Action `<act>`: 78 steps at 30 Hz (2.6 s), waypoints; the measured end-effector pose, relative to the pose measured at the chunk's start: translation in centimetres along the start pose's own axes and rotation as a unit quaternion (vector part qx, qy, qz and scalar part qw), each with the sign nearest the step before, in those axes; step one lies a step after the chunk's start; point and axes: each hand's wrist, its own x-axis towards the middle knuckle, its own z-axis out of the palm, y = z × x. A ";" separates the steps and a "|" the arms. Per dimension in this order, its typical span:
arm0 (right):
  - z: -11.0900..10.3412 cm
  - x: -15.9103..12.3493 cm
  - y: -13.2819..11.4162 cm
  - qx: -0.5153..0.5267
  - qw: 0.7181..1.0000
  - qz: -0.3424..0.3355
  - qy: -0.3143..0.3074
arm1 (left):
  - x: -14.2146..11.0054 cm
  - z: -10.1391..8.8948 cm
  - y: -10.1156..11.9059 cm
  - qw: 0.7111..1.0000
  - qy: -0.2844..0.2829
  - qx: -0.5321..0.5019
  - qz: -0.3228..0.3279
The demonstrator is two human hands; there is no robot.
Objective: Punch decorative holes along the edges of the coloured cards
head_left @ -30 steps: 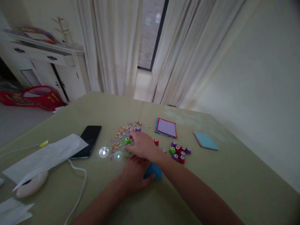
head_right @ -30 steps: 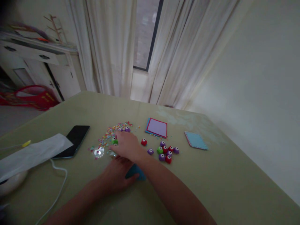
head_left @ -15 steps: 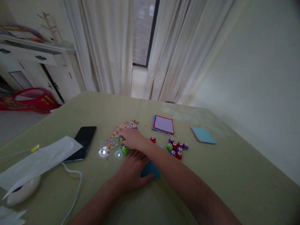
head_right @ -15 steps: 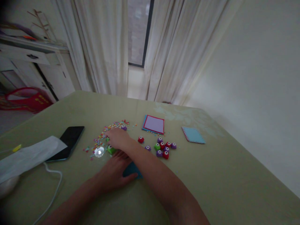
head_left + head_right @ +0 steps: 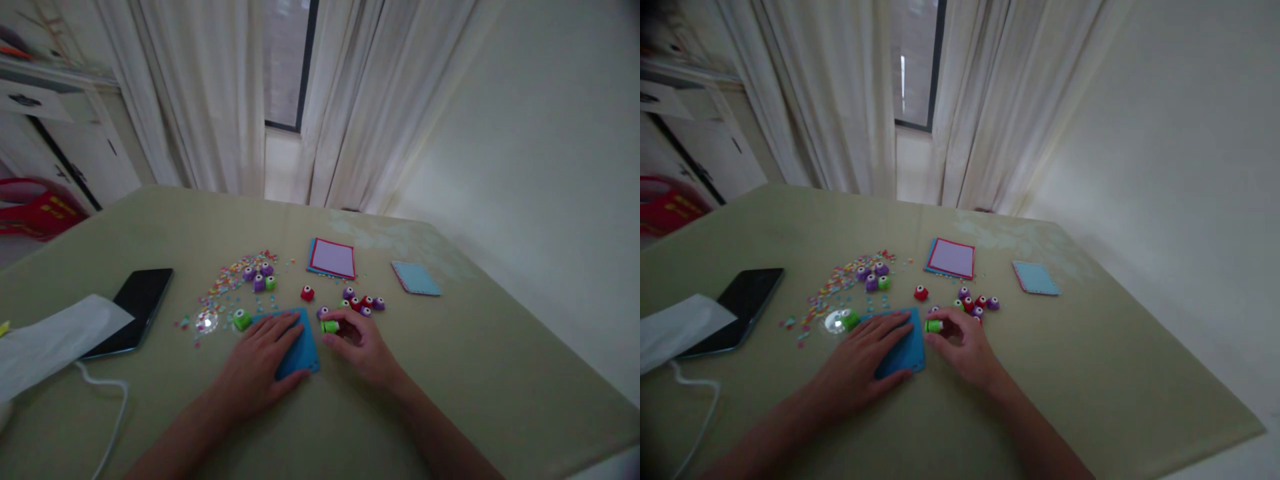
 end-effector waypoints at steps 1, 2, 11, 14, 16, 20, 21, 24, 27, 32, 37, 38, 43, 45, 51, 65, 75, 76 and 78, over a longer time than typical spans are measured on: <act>-0.3 -0.5 0.5 -0.022 1.000 0.005 0.012 | -0.1 0.2 0.0 1.000 -0.002 0.002 0.001; -0.4 -0.8 0.8 -0.054 0.998 0.007 0.016 | -0.2 0.3 0.0 1.000 -0.004 0.002 -0.001; -0.4 -0.6 0.8 -0.204 0.977 -0.037 -0.049 | -0.7 0.4 0.0 1.000 -0.003 -0.004 -0.014; -0.6 -0.6 0.6 -0.189 0.980 -0.036 -0.056 | -0.7 0.3 0.0 1.000 0.002 -0.004 -0.013; -0.7 -0.7 0.5 -0.179 0.981 -0.034 -0.073 | -0.7 0.4 -0.1 1.000 0.005 -0.001 -0.010; -0.8 -0.8 0.1 -0.182 0.979 -0.036 -0.089 | -0.7 0.4 -0.2 1.000 0.004 0.012 -0.002; -0.8 -0.8 0.1 -0.185 0.978 -0.037 -0.085 | -0.7 0.4 -0.2 1.000 0.002 0.013 -0.001; -0.8 -0.9 0.2 -0.194 0.977 -0.042 -0.075 | -0.6 0.4 -0.2 1.000 0.001 0.014 -0.001; -0.7 -0.8 0.4 -0.198 0.977 -0.039 -0.074 | -0.5 0.2 -0.1 1.000 -0.001 0.010 -0.003; -0.6 -0.8 0.6 -0.203 0.976 -0.036 -0.063 | -0.5 0.1 -0.1 1.000 -0.011 0.008 -0.018; -0.8 -0.8 0.4 -0.196 0.976 -0.045 -0.081 | -0.5 0.1 -0.1 1.000 -0.005 0.010 -0.011; -0.8 -0.8 0.4 -0.193 0.976 -0.047 -0.084 | -0.5 0.1 -0.1 1.000 -0.004 0.010 -0.009; -0.8 -0.7 0.1 -0.197 0.976 -0.036 -0.085 | -0.5 0.2 -0.1 1.000 0.002 0.012 -0.004; -0.8 -0.8 0.0 -0.206 0.975 -0.028 -0.080 | -0.5 0.2 -0.1 1.000 0.001 0.015 -0.004; -0.9 -1.0 -0.1 -0.208 0.973 -0.043 -0.093 | -0.5 0.2 -0.1 1.000 -0.004 0.017 -0.007; -1.1 -1.0 0.2 -0.178 0.975 -0.071 -0.113 | -0.5 0.2 -0.1 1.000 0.006 0.025 0.006; -0.9 -0.9 0.1 -0.166 0.976 -0.073 -0.118 | -0.6 0.3 -0.2 0.999 -0.006 0.031 0.009; -0.9 -0.9 0.2 -0.167 0.976 -0.074 -0.118 | -0.6 0.3 -0.1 0.999 -0.008 0.032 0.011; -1.0 -0.8 0.2 -0.167 0.976 -0.077 -0.119 | -0.6 0.3 -0.1 0.999 -0.010 0.037 0.015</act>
